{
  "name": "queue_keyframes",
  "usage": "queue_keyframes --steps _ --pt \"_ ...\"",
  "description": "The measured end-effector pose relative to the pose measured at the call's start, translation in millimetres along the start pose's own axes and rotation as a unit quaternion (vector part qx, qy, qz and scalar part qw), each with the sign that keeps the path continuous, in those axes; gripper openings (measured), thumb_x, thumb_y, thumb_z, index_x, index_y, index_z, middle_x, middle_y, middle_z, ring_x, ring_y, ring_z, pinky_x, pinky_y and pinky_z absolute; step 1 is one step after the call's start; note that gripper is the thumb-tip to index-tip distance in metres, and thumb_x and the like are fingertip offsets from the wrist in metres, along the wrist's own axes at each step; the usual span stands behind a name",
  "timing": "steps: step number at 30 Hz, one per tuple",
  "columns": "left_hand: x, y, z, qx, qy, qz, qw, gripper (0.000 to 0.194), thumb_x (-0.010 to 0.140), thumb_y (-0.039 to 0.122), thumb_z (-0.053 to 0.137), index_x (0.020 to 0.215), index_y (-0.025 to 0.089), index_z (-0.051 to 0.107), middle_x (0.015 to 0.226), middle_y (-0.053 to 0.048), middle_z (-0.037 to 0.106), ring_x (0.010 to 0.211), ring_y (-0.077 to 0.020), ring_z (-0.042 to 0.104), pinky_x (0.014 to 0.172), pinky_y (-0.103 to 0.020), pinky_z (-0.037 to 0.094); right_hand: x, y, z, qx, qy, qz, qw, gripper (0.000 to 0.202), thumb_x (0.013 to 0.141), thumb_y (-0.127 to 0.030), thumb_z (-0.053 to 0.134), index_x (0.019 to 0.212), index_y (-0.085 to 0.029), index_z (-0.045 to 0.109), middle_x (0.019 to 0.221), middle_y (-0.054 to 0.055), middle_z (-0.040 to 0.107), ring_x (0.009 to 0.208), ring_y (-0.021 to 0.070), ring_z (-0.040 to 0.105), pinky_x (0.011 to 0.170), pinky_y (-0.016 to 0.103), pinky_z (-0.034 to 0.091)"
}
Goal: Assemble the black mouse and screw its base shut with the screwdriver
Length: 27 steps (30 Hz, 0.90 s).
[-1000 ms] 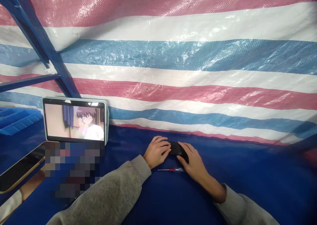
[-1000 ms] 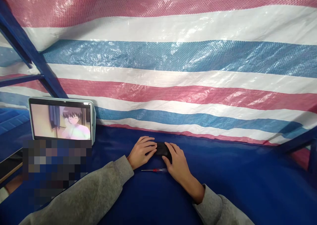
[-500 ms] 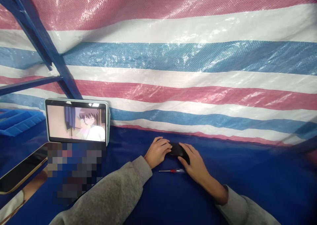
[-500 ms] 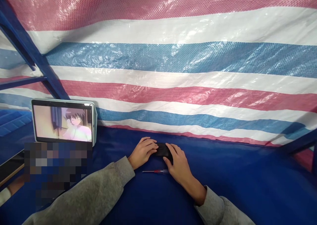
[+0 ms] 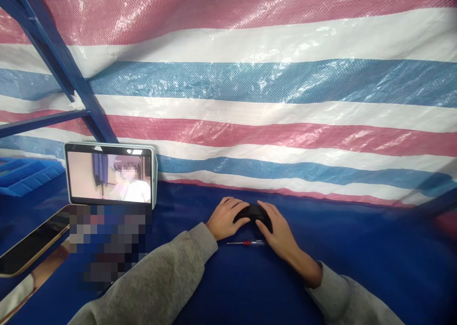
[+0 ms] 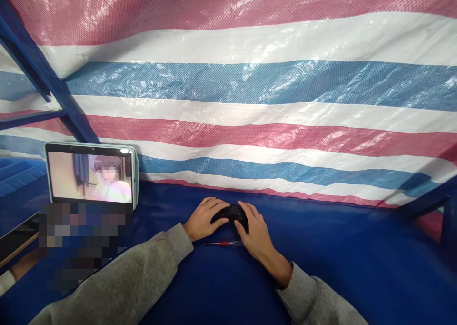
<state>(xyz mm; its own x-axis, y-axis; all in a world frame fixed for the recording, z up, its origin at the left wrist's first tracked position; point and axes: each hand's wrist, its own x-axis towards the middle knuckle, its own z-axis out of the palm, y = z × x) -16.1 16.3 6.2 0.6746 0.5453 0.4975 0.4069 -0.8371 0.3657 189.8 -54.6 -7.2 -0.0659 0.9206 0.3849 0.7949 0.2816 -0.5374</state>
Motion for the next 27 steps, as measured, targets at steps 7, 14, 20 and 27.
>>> queue_keyframes --steps 7,14,20,27 --pt "2.3 0.3 -2.5 0.015 0.05 -0.062 0.997 0.03 0.103 0.033 0.036 0.118 0.019 0.058 0.106 -0.005 0.069 0.1 -0.0195 0.063 0.098 -0.041 0.043 -0.5 1.1 -0.9 0.002 -0.007 0.021 1.0 0.042 0.091 -0.032 0.046 0.131 -0.02 0.051 0.124 0.009 0.063 0.109 0.0244 0.06 0.096 0.044 0.046" --pt "0.8 2.9 -3.0 0.037 -0.019 0.066 0.997 0.038 0.099 0.037 0.045 0.134 0.023 0.051 0.135 -0.009 0.053 0.127 -0.0237 0.047 0.108 -0.042 0.038 1.7 -2.4 -2.2 -0.016 0.011 0.01 1.0 0.038 0.097 -0.037 0.039 0.127 -0.019 0.054 0.12 0.01 0.065 0.109 0.0228 0.06 0.094 0.041 0.045" --pt "-0.9 -1.8 1.7 0.034 -0.016 0.048 0.998 0.038 0.1 0.037 0.044 0.135 0.025 0.052 0.13 -0.009 0.056 0.12 -0.0227 0.052 0.104 -0.041 0.043 10.9 -24.4 -39.9 -0.073 -0.042 -0.108 0.991 0.025 0.095 -0.025 0.04 0.09 -0.018 0.063 0.084 0.007 0.066 0.079 0.0188 0.063 0.074 0.032 0.047" --pt "-1.2 -2.6 2.4 0.034 0.001 0.046 0.998 0.037 0.101 0.036 0.042 0.135 0.026 0.052 0.129 -0.008 0.057 0.121 -0.0218 0.053 0.104 -0.041 0.044 11.7 -47.0 -58.2 -0.229 -0.331 -0.096 0.91 0.017 0.075 -0.013 0.061 0.091 -0.016 0.065 0.101 0.011 0.066 0.094 0.0289 0.063 0.078 0.039 0.048"
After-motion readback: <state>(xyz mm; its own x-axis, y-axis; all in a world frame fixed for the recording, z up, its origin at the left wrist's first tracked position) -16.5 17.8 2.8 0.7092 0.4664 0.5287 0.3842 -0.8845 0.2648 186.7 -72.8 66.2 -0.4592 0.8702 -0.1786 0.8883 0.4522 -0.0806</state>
